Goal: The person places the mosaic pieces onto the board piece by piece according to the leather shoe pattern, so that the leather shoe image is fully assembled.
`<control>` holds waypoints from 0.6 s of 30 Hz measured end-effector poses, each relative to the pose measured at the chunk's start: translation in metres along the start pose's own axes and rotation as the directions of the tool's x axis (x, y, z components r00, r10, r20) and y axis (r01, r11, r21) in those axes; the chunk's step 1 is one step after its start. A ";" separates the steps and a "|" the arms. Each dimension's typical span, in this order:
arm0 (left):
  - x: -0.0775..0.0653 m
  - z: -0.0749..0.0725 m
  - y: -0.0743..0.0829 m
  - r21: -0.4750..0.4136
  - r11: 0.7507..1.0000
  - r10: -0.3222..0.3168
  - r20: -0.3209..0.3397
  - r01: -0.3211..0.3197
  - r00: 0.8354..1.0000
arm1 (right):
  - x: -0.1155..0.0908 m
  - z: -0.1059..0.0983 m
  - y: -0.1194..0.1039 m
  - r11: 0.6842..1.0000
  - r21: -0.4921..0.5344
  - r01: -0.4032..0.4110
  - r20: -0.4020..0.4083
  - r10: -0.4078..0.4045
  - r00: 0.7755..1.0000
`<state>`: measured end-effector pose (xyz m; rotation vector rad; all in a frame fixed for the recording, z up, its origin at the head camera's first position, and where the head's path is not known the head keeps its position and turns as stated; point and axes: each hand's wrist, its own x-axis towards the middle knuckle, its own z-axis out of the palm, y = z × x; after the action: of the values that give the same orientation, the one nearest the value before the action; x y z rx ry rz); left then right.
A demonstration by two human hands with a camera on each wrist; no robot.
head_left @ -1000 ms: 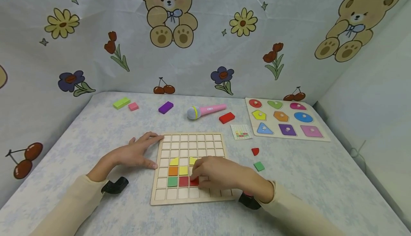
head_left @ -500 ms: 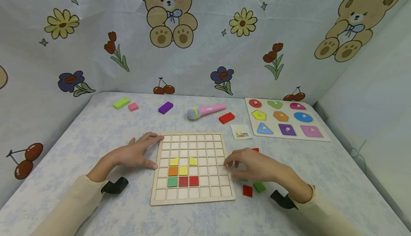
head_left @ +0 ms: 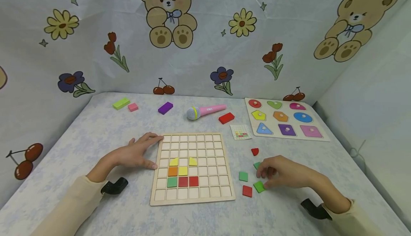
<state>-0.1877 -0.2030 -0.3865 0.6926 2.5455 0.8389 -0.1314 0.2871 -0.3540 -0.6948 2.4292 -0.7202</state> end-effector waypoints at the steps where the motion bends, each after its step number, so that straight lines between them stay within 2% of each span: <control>1: 0.000 0.000 0.000 0.000 1.000 0.001 0.000 -0.001 1.000 | -0.002 0.001 0.002 1.000 0.010 -0.001 0.004 0.001 1.000; 10: -0.001 0.000 0.000 -0.001 1.000 0.003 0.001 -0.003 1.000 | -0.006 0.007 0.010 0.997 0.022 0.079 -0.007 -0.079 0.997; 18: -0.001 0.000 0.000 0.007 1.000 0.004 -0.002 -0.004 1.000 | -0.003 0.008 0.010 0.996 -0.001 0.094 -0.026 -0.094 0.995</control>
<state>-0.1872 -0.2033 -0.3863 0.6993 2.5511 0.8322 -0.1277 0.2939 -0.3648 -0.8089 2.4332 -0.7702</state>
